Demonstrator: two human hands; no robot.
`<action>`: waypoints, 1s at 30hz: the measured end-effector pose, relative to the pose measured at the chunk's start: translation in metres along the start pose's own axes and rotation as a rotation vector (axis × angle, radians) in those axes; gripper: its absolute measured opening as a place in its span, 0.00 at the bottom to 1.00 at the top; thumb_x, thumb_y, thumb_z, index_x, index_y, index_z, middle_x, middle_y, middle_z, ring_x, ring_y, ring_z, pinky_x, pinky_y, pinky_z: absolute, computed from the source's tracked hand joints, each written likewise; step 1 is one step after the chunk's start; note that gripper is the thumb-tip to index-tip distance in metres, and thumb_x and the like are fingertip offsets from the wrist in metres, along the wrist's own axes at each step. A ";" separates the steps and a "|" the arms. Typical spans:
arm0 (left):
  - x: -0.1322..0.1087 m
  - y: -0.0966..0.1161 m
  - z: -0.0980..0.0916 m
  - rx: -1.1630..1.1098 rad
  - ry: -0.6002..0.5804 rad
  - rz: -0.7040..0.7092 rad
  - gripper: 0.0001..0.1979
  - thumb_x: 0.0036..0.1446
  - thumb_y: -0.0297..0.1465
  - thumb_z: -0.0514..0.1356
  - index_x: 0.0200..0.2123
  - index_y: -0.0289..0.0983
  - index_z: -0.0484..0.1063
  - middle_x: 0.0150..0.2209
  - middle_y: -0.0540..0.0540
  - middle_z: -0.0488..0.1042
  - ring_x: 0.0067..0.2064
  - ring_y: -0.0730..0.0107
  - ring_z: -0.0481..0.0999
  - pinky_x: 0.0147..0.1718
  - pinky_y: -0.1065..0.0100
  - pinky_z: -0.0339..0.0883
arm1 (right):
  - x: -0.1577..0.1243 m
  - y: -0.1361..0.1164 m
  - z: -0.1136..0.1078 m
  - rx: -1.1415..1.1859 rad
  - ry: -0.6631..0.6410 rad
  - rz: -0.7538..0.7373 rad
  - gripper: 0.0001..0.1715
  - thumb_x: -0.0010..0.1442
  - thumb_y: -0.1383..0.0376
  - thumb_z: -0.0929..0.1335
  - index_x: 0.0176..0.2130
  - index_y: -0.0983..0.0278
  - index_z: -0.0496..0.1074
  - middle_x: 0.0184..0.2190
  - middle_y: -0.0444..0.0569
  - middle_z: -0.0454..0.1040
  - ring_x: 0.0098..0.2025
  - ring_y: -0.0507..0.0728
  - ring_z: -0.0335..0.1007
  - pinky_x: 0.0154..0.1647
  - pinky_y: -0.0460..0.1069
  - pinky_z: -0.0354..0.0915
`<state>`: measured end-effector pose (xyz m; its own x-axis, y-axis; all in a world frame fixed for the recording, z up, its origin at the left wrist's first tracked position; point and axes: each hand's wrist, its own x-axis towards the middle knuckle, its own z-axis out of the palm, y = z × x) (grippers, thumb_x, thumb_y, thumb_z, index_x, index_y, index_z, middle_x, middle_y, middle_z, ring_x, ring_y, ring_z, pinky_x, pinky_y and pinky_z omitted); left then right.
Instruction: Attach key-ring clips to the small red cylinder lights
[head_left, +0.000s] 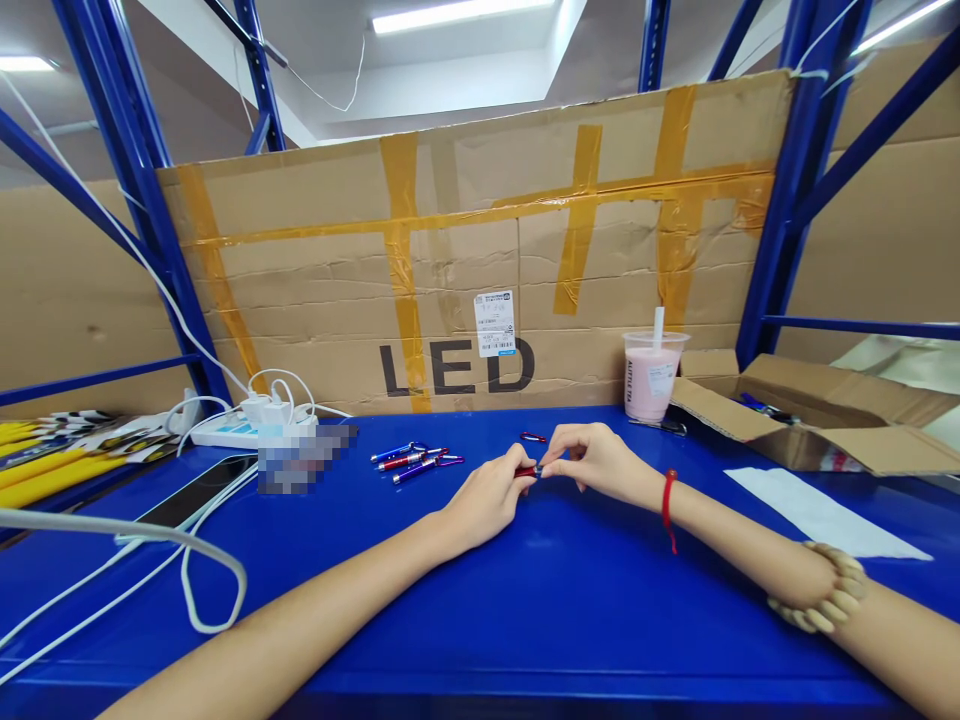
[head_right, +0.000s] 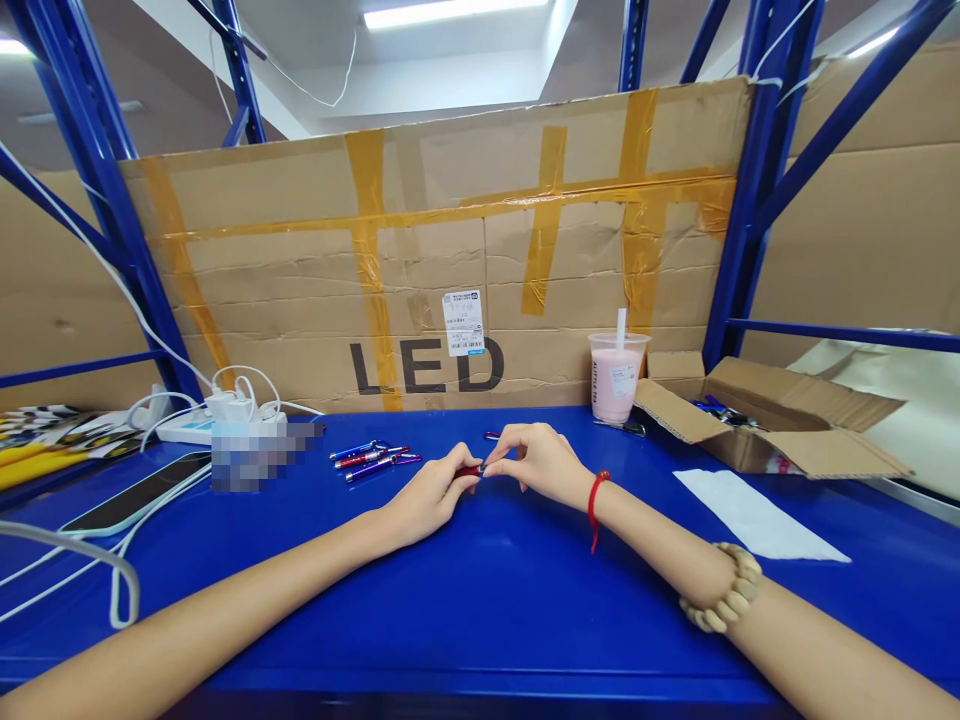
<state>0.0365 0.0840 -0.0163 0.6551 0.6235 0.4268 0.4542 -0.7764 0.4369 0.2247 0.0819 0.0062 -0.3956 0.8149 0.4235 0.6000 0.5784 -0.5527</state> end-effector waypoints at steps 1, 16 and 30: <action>0.000 -0.001 0.000 0.004 0.018 0.022 0.01 0.60 0.22 0.49 0.35 0.32 0.56 0.34 0.49 0.64 0.34 0.76 0.65 0.31 0.78 0.55 | 0.000 0.000 0.001 0.026 -0.012 0.024 0.14 0.47 0.56 0.67 0.26 0.65 0.73 0.28 0.46 0.69 0.18 0.46 0.61 0.19 0.43 0.56; 0.002 0.000 0.000 0.170 0.135 0.043 0.03 0.57 0.22 0.54 0.32 0.33 0.63 0.32 0.53 0.65 0.35 0.76 0.63 0.35 0.75 0.54 | 0.002 -0.004 0.004 0.127 -0.043 0.115 0.16 0.45 0.56 0.68 0.27 0.68 0.72 0.27 0.47 0.69 0.16 0.47 0.61 0.17 0.43 0.58; 0.002 0.000 0.001 0.080 0.159 -0.001 0.06 0.58 0.23 0.54 0.39 0.36 0.63 0.38 0.53 0.66 0.39 0.75 0.65 0.36 0.77 0.58 | 0.001 -0.005 0.006 0.162 -0.051 0.216 0.23 0.47 0.50 0.66 0.28 0.69 0.72 0.18 0.47 0.66 0.15 0.47 0.58 0.16 0.43 0.52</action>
<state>0.0384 0.0853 -0.0166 0.5536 0.6265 0.5487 0.5057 -0.7764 0.3761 0.2171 0.0799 0.0051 -0.3072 0.9184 0.2491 0.5571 0.3858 -0.7354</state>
